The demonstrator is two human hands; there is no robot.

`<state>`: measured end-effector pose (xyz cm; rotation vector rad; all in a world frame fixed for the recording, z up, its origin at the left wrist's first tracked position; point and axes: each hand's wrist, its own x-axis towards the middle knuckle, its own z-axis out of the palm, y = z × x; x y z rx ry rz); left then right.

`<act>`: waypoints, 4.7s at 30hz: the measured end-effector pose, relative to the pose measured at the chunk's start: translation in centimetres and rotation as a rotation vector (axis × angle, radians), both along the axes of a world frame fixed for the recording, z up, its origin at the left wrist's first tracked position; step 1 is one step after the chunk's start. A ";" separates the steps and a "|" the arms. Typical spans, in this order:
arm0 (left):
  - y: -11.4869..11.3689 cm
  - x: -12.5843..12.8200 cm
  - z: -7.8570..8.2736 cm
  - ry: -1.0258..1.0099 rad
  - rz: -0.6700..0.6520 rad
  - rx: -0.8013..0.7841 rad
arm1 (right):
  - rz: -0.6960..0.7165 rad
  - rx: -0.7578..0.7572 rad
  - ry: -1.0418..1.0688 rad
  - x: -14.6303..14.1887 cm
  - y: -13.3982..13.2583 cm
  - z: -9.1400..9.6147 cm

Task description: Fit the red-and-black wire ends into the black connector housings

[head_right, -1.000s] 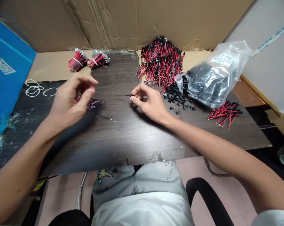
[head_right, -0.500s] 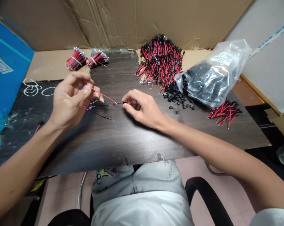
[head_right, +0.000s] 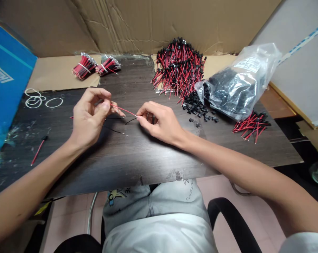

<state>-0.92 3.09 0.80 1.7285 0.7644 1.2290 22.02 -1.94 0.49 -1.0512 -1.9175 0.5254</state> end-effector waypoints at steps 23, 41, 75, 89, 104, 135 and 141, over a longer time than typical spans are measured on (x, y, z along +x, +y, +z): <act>-1.2 0.4 0.8 0.172 0.109 0.072 | -0.023 -0.040 0.073 0.0 0.3 0.2; -2.1 0.5 1.3 0.592 0.062 0.493 | 0.164 0.200 -0.033 0.4 0.5 -0.5; -1.4 -0.1 0.8 0.779 0.137 0.901 | 0.141 -0.228 0.337 0.1 0.5 -1.1; -1.5 0.0 0.6 0.729 0.156 0.910 | 0.252 -0.461 0.555 -0.2 0.6 -0.8; -1.8 0.2 0.7 0.806 0.191 0.918 | 0.258 -0.475 0.517 -0.1 0.5 -0.8; -2.0 0.2 0.6 0.822 0.226 0.948 | 0.284 -0.479 0.572 -0.3 0.6 -0.5; -2.0 0.3 0.8 0.683 0.202 1.079 | 0.284 -0.487 0.561 -0.4 0.6 -0.6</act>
